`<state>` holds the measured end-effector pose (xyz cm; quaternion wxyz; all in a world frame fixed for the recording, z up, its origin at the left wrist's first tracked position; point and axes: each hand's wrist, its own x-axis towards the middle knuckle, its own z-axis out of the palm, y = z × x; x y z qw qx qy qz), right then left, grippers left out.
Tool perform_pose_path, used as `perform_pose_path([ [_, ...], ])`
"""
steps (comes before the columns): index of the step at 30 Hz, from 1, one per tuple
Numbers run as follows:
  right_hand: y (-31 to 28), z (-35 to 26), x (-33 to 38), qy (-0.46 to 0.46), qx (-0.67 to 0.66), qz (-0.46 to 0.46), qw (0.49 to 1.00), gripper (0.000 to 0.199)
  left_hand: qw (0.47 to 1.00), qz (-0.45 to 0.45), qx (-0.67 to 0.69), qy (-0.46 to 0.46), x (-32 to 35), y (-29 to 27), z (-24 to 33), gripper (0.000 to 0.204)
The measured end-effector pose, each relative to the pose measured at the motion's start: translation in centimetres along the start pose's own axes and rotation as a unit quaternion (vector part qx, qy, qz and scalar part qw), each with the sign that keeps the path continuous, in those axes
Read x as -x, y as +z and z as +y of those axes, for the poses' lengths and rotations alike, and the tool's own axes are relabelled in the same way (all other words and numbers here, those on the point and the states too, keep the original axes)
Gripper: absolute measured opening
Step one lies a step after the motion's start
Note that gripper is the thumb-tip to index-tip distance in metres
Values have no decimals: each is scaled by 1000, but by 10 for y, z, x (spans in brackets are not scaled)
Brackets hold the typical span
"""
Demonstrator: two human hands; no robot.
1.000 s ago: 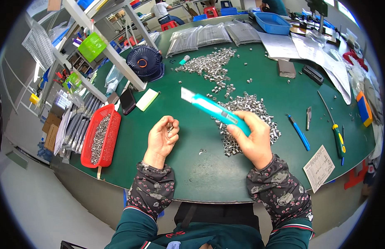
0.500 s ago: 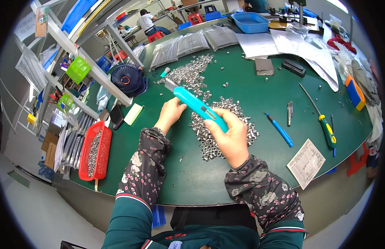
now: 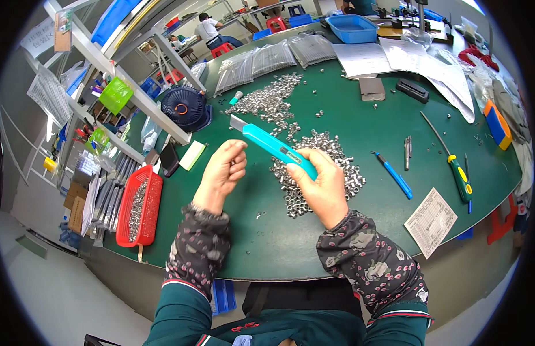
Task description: Trimming or scraping small metal components using a utility knife at an industrial workbench.
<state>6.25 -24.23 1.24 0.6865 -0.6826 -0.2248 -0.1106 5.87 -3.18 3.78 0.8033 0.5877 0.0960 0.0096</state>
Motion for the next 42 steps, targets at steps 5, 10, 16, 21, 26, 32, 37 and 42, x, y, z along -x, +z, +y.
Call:
perform_pose_path([
  [5, 3, 2, 2, -100, 91, -53, 989, 21, 966, -71, 249, 7, 50, -21, -5, 10],
  [10, 9, -3, 10, -111, 149, -124, 975, 27, 961, -45, 274, 17, 53, -45, -25, 15],
  [16, 8, -8, 11, -54, 121, -176, 976, 29, 966, -32, 254, 33, 52, -51, -26, 13],
  [21, 7, -10, 9, -9, 102, -209, 973, 26, 967, -19, 249, 53, 51, -52, -26, 11],
  [26, 7, -7, 10, 3, 84, -216, 973, 25, 975, -18, 211, 67, 53, -48, -25, 11],
  [32, 8, -8, 9, 36, 76, -243, 966, 25, 982, -10, 158, 100, 55, -46, -26, 13],
  [37, 7, 1, 9, -18, 94, -225, 970, 26, 986, 18, 119, 116, 54, -42, -27, 14],
  [42, 9, -2, 11, -75, 190, -191, 960, 27, 988, 36, 86, 123, 55, -41, -27, 15],
])
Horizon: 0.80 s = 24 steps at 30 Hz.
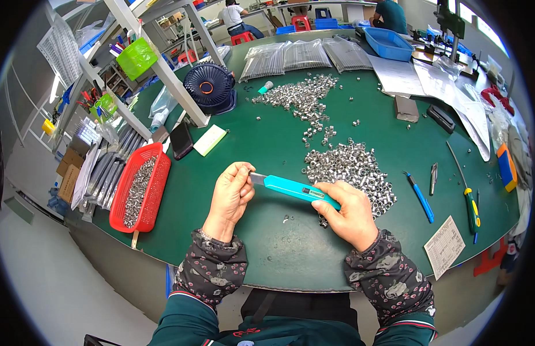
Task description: Trimming or scraping small metal components using a utility knife at an industrial workbench.
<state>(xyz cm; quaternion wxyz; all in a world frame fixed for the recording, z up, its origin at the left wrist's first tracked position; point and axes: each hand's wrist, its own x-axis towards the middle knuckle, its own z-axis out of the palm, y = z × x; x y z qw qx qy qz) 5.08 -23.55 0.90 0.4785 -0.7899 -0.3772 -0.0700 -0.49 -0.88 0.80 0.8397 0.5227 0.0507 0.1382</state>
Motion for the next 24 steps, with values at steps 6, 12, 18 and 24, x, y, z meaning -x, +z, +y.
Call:
perform_pose_path([
  [6, 1, 1, 1, -35, 63, 31, 997, 26, 1000, 10, -6, -13, -1, 0, -1, 16],
  [12, 0, -3, 1, -53, 99, 45, 993, 26, 1000, 12, -7, -26, -2, -3, -2, 19],
  [18, -1, -5, 1, -67, 129, 47, 988, 27, 998, 28, -12, -47, -2, -2, -1, 21],
  [24, -1, -5, 1, -68, 126, 48, 989, 27, 998, 25, -13, -63, -3, -3, -2, 22],
])
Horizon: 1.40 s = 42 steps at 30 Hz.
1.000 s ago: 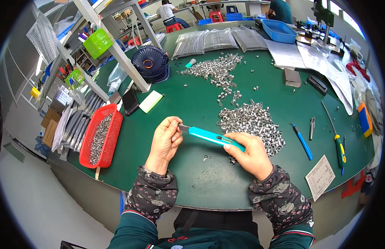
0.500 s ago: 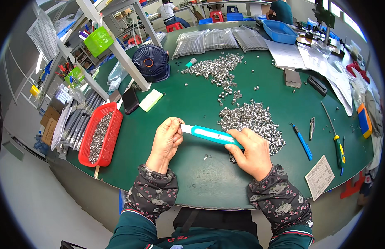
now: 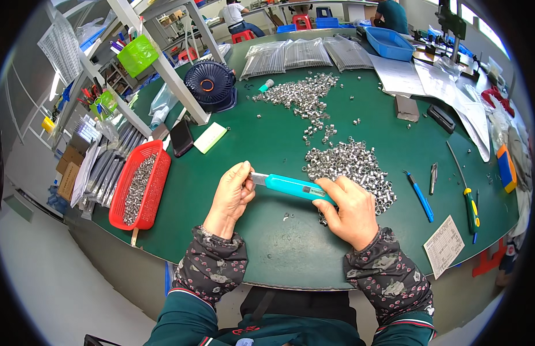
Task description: Trimming or scraping small metal components using a utility knife at an industrial workbench.
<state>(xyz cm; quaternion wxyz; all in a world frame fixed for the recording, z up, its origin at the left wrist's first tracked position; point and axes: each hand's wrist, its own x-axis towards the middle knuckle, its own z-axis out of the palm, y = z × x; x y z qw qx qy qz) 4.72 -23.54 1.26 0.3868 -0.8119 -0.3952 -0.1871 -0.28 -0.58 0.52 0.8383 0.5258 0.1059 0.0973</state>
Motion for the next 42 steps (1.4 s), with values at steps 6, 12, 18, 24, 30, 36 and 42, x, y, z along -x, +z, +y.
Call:
perform_pose_path([
  [6, 0, 0, -1, -13, -1, 3, 1000, 27, 999, 8, 14, -33, 1, 2, 0, 27],
  [12, -1, 7, -5, 16, -43, 75, 996, 25, 997, -15, 45, -57, 2, 3, 0, 30],
  [18, 0, 5, -3, 2, -48, 56, 997, 24, 999, 4, 54, 5, -2, 1, -1, 19],
  [24, 0, 5, -4, 9, -49, 50, 998, 24, 993, -12, 115, -2, -2, 0, 1, 13],
  [30, 2, 7, -1, 23, -82, 18, 996, 25, 989, -42, 139, 24, -5, -6, -6, 11],
  [36, 2, 7, -2, 33, -116, -10, 993, 26, 990, -42, 130, 28, -5, -5, -6, 12],
  [42, -1, 5, -2, 56, -143, -53, 987, 27, 995, -31, 94, 34, -4, -1, -6, 12],
])
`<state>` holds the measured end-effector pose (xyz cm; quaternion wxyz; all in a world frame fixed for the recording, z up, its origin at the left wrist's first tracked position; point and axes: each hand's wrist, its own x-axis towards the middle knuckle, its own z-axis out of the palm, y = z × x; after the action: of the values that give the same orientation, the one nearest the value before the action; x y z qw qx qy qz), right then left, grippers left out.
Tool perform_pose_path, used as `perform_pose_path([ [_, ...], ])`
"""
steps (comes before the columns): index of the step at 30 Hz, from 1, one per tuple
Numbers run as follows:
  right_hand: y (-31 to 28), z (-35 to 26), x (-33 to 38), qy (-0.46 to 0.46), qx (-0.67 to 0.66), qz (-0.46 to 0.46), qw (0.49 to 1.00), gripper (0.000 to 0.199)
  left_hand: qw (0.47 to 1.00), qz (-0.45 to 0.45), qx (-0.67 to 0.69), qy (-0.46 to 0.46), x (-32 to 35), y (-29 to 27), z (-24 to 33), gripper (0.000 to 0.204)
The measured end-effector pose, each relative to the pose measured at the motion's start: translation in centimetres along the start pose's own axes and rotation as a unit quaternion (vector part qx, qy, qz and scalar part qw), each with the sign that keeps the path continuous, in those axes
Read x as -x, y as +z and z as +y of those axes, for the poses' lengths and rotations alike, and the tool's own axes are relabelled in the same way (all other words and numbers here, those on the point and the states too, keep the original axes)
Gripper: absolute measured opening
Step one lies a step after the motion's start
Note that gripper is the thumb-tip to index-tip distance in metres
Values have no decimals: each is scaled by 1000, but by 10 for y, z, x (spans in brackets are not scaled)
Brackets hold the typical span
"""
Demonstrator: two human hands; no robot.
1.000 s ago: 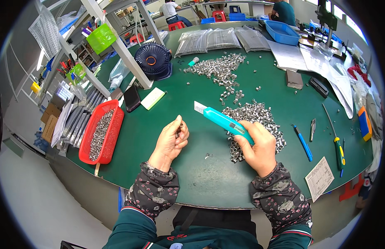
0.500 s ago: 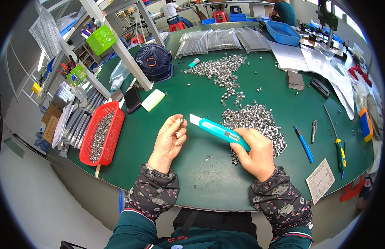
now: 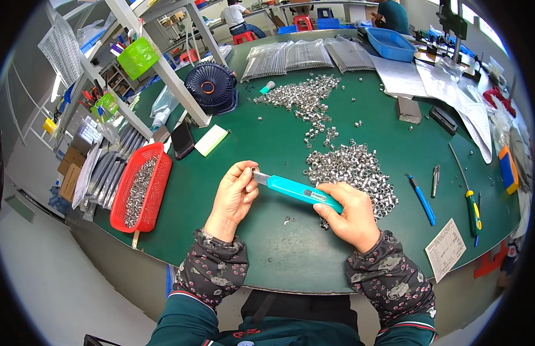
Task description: Trimming or scraping small metal components using a utility knife at an industrial workbench.
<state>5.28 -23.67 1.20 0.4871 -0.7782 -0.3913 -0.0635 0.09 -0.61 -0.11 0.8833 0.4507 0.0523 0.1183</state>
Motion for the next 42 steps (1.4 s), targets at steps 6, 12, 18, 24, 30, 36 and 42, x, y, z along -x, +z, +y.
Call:
perform_pose_path([
  [6, -1, 7, 0, 60, -50, -40, 996, 27, 992, 18, -119, 37, 4, 7, 2, 14],
  [12, 2, 8, 2, 31, -13, -12, 999, 26, 988, 34, -144, 42, 4, 9, 1, 16],
  [18, 3, 3, 3, 5, 47, 13, 999, 25, 991, 38, -129, 25, 4, 8, 1, 18],
  [24, 3, -1, 3, -18, 90, 36, 995, 24, 991, 46, -125, 19, 4, 7, 1, 19],
  [30, 3, -2, 3, -35, 116, 44, 992, 24, 992, 42, -121, 9, 3, 5, 1, 21],
  [36, 3, -2, 3, -42, 124, 49, 990, 24, 991, 42, -128, 7, 3, 5, 2, 22],
  [42, 3, -2, 3, -47, 127, 48, 990, 24, 989, 51, -139, 4, 2, 5, 2, 25],
])
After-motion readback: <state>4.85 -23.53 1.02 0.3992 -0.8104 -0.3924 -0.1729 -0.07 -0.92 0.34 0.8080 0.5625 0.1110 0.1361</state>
